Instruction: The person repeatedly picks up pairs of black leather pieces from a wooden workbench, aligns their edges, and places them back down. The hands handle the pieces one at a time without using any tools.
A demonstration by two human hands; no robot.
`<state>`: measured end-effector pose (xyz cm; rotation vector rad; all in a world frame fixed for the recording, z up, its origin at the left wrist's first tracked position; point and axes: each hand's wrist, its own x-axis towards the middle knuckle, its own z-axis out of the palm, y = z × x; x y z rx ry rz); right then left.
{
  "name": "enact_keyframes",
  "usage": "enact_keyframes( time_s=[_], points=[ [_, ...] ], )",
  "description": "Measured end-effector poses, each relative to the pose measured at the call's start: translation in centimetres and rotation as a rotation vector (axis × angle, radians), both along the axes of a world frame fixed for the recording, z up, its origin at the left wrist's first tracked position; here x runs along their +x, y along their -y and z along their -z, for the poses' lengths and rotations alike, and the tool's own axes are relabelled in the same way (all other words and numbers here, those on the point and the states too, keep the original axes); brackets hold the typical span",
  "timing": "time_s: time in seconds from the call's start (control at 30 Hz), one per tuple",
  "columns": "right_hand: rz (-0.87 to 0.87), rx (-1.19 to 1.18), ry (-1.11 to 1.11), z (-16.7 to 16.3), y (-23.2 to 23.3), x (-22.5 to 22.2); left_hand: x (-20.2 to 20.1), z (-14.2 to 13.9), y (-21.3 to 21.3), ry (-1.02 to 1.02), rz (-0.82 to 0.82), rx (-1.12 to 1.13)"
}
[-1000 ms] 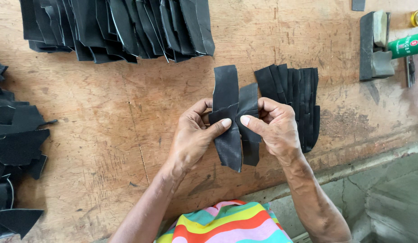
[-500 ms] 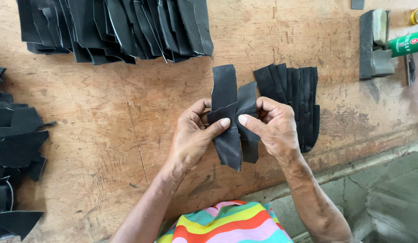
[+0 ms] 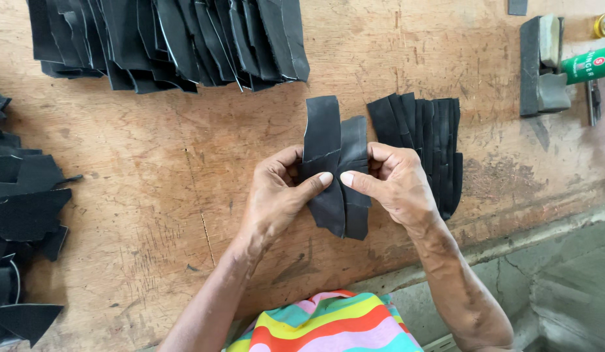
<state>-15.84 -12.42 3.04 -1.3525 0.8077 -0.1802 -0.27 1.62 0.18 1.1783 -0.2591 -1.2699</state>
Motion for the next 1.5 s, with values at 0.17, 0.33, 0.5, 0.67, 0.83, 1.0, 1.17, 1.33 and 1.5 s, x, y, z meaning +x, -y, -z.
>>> enact_keyframes(
  time_s=[0.17, 0.33, 0.5, 0.67, 0.83, 1.0, 1.17, 1.33, 1.5],
  points=[
    [-0.027, -0.034, -0.044, 0.2, -0.1, -0.1, -0.3, 0.4, 0.0, -0.006, -0.012, -0.047],
    [-0.028, -0.018, -0.078, 0.5, -0.2, 0.0, -0.6, 0.4, 0.1, 0.063, -0.026, -0.038],
    [-0.081, 0.040, -0.093, 0.1, 0.6, -0.1, -0.2, -0.2, -0.1, 0.011, -0.010, -0.118],
    [-0.082, 0.122, 0.045, 0.6, 1.4, -0.4, 0.1, -0.5, -0.2, 0.000, 0.039, -0.064],
    [-0.075, 0.158, 0.063, 1.2, 1.6, -0.8, -0.2, -0.6, 0.0, 0.010, -0.005, -0.044],
    [-0.088, 0.156, 0.028, 1.1, 2.1, -0.8, -0.4, -0.5, -0.1, 0.095, -0.018, -0.031],
    [-0.093, 0.189, 0.082, 1.6, 2.0, -0.3, -0.6, -0.1, -0.1, -0.001, -0.050, -0.038],
    [-0.002, 0.161, 0.147, 2.0, 0.9, -0.2, -0.7, 0.2, -0.1, -0.065, -0.115, -0.047],
    [0.032, 0.137, 0.199, 1.8, 0.0, 0.1, -0.7, 0.1, -0.1, -0.140, -0.160, -0.074]
  ],
)
